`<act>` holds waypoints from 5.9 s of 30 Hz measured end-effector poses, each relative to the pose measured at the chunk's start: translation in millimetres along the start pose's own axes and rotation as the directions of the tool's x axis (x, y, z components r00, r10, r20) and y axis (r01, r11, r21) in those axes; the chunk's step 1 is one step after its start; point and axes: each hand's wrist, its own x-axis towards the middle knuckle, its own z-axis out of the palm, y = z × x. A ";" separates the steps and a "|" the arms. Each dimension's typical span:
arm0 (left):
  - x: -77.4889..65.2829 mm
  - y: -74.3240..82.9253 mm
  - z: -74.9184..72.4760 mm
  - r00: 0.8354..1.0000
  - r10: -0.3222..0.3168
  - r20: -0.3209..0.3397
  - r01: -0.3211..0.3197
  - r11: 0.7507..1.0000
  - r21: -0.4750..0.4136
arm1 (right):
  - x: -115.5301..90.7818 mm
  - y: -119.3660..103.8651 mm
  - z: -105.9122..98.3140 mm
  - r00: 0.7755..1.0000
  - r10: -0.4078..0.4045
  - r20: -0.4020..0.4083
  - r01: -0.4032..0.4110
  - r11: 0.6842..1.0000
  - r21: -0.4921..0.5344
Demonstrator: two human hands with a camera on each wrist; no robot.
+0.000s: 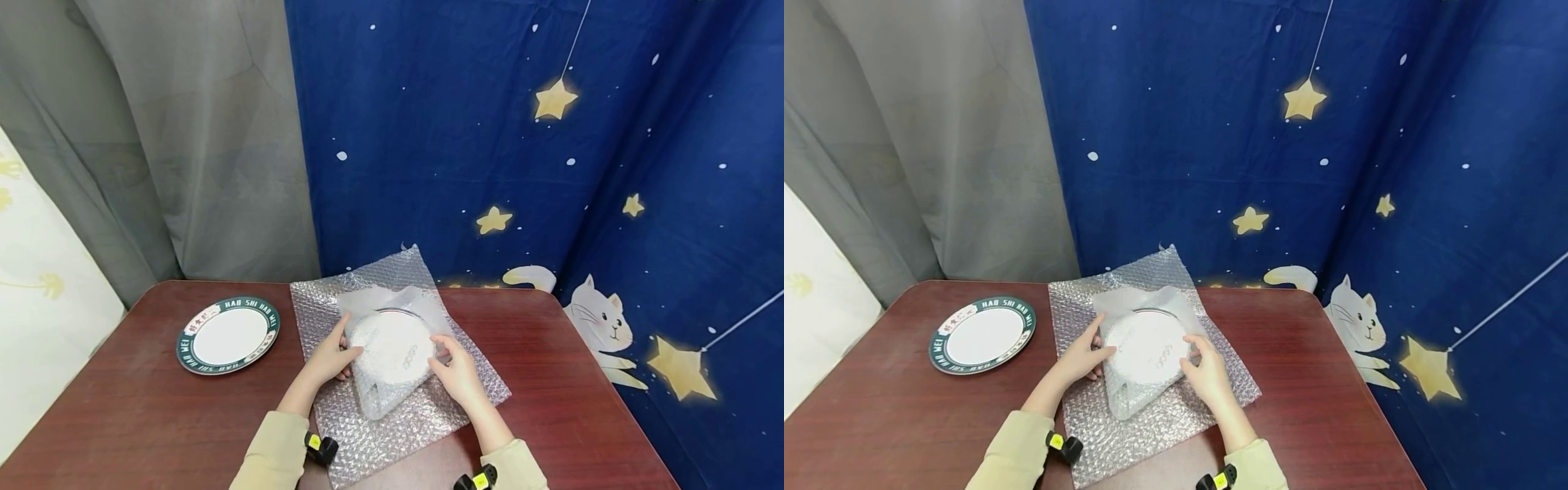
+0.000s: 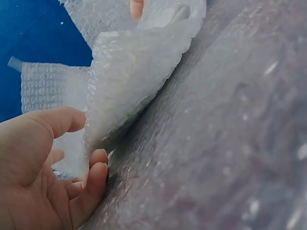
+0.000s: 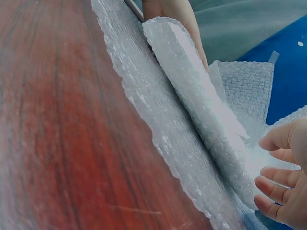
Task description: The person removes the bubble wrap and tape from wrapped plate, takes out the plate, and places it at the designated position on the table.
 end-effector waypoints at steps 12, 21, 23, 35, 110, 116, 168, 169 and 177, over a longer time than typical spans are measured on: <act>5.7 0.3 -0.7 0.999 -0.043 -0.003 0.043 0.999 -0.016 | 1.9 5.2 -4.2 0.995 0.061 -0.079 -0.059 0.998 0.021; 10.5 0.3 -2.9 0.998 -0.069 -0.012 0.069 0.997 -0.021 | 2.9 12.2 -7.5 0.989 0.123 -0.080 -0.121 0.992 0.033; 11.0 1.1 -3.5 0.997 -0.074 -0.013 0.073 0.997 -0.011 | 3.3 13.9 -7.7 0.988 0.134 -0.083 -0.133 0.991 0.020; 15.0 5.8 -3.3 0.995 -0.104 -0.005 0.104 0.984 0.148 | 4.4 23.0 -5.1 0.988 0.132 -0.081 -0.136 0.990 -0.043; -45.2 20.6 11.7 0.976 0.183 0.122 -0.215 0.907 0.362 | -35.1 -31.9 49.9 0.964 -0.084 0.253 0.123 0.982 -0.142; -46.5 22.1 10.2 0.977 0.164 0.138 -0.203 0.916 0.347 | -35.8 -30.7 50.2 0.967 -0.071 0.246 0.115 0.979 -0.170; -44.5 24.9 -9.3 0.990 0.107 0.095 -0.127 0.963 0.237 | -25.0 -39.6 17.5 0.931 -0.297 0.212 0.364 0.798 -0.481; -44.2 25.0 -9.4 0.991 0.106 0.085 -0.124 0.964 0.236 | -24.0 -39.6 15.8 0.935 -0.293 0.201 0.355 0.803 -0.479; -43.1 24.1 -11.3 0.989 0.149 0.017 -0.148 0.948 0.282 | -18.2 -40.2 2.7 0.958 -0.249 0.142 0.287 0.831 -0.477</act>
